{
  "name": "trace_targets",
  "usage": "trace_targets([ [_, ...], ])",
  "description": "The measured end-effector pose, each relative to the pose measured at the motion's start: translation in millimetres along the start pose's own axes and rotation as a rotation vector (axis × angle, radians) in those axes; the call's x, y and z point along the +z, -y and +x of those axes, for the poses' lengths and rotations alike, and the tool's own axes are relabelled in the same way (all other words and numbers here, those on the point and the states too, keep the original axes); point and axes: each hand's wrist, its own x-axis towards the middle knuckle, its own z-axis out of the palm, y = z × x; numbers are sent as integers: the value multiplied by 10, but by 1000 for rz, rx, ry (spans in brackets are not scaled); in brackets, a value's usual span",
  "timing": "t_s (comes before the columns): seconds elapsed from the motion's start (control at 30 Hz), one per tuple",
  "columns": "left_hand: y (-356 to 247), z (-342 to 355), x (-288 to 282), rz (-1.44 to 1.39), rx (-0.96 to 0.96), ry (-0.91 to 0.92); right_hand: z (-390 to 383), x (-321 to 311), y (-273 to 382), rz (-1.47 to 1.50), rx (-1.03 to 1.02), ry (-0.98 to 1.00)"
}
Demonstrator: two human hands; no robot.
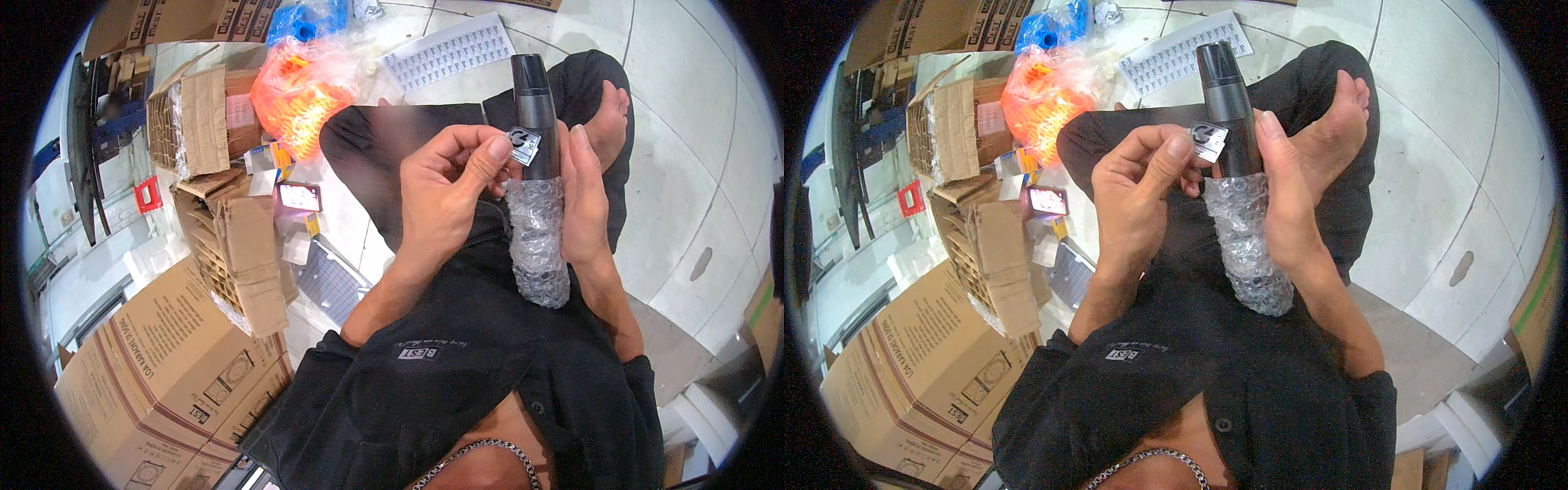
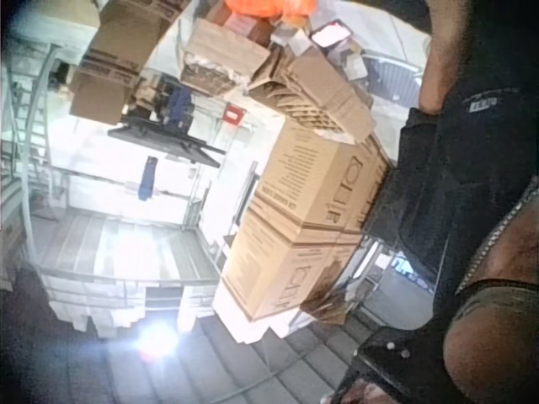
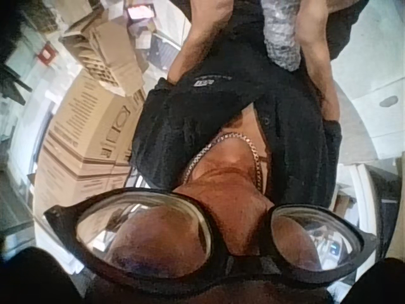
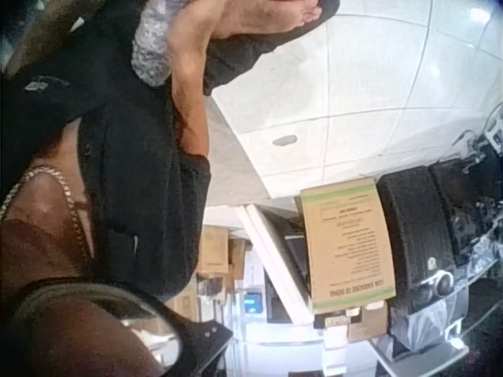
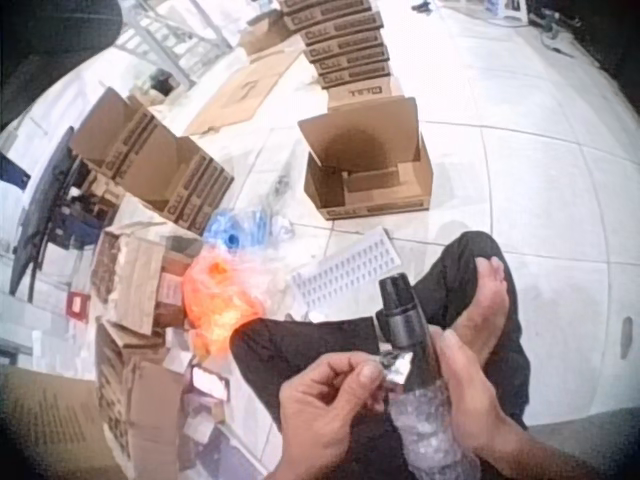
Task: The person sits on the floor and applies adhesive labels to a cylindrical object wrapped in bubble wrap. They peel labels from a sheet, position them on the object, and smooth them down.
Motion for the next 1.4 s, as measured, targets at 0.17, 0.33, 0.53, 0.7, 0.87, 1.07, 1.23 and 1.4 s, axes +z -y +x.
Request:
trace_targets([
  [0.17,9,-40,83,6,21,-69,-13,69,10,5,-43,-2],
  [0.33,51,-40,96,11,63,-96,4,115,27,-212,-42,-54],
  [0.53,-34,-45,83,184,119,-123,21,123,-46,-318,-120,-59],
  [0.7,-121,-40,46,226,72,-115,46,-26,-60,-154,148,67],
  [0.87,-18,-63,-5,309,145,-66,67,-14,-143,-321,28,16],
  [1.07,-275,-394,-129,96,356,5,267,-206,-287,-1117,-616,-472],
  [1.23,-82,-145,-173,-106,152,-19,172,-99,-227,-720,-320,-197],
  [1.4,101,-79,-113,-137,93,-1,71,-12,-150,-338,-16,47],
])
